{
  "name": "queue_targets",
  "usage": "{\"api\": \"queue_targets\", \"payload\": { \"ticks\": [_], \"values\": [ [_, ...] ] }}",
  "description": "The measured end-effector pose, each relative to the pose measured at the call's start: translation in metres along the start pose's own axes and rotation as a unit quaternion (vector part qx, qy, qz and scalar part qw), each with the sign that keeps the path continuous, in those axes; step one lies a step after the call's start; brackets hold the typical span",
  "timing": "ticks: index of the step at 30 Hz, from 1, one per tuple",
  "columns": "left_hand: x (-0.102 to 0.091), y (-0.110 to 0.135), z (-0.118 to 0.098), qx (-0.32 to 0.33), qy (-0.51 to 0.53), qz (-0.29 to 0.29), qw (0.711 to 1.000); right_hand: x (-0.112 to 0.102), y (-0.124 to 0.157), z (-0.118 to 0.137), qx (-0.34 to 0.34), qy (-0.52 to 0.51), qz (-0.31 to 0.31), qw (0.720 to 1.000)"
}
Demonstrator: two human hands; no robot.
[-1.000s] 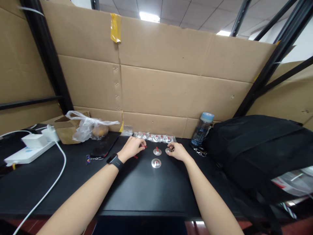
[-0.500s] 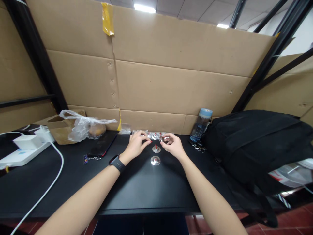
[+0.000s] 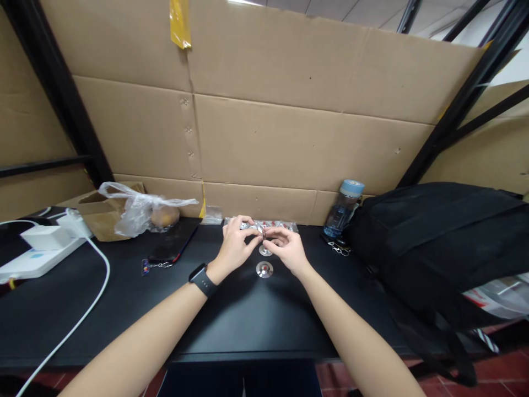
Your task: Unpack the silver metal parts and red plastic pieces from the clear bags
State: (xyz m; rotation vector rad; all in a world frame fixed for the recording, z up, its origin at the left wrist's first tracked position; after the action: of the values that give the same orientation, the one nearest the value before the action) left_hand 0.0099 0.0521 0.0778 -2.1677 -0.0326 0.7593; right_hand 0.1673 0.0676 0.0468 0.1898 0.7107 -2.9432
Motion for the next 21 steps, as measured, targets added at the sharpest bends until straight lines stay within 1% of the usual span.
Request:
{"api": "queue_targets", "payload": {
  "ticks": [6, 11, 13, 15, 16, 18, 20, 21],
  "values": [
    [0.0, 0.001, -0.001, -0.003, -0.013, -0.001, 1.0, 0.001, 0.001, -0.002, 0.016, 0.003, 0.007, 1.0],
    [0.002, 0.001, -0.003, -0.005, -0.029, 0.004, 1.0, 0.003, 0.001, -0.002, 0.001, 0.023, 0.007, 1.0],
    [0.005, 0.0, -0.002, -0.002, -0.032, 0.019, 0.999, 0.001, -0.001, -0.002, -0.009, 0.048, 0.002, 0.999],
    [0.009, 0.001, 0.002, -0.003, -0.047, 0.044, 0.998, -0.007, -0.003, -0.001, -0.024, 0.121, -0.009, 0.992],
    [0.011, 0.001, 0.006, -0.006, -0.06, 0.064, 0.996, -0.013, -0.004, 0.0, -0.032, 0.177, -0.013, 0.984],
    [0.016, 0.004, 0.021, -0.022, -0.093, 0.11, 0.989, -0.028, -0.007, 0.0, -0.049, 0.306, -0.009, 0.951],
    [0.017, 0.007, 0.04, -0.05, -0.128, 0.153, 0.979, -0.042, -0.01, -0.007, -0.048, 0.4, 0.022, 0.915],
    [0.016, 0.008, 0.051, -0.066, -0.145, 0.17, 0.972, -0.051, -0.011, -0.013, -0.032, 0.431, 0.036, 0.901]
  ]
}}
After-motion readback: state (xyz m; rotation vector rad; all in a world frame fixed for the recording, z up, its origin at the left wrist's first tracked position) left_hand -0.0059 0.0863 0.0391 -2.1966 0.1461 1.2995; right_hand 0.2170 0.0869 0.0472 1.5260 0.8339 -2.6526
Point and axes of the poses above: each hand's wrist, its own y-axis away from the middle knuckle, its own x-axis out of the palm, z = x × y, the point moved 8 cm from there along -y, towards the middle knuckle, and after that the axes turned 10 degrees about y, right-handed, at the moved point
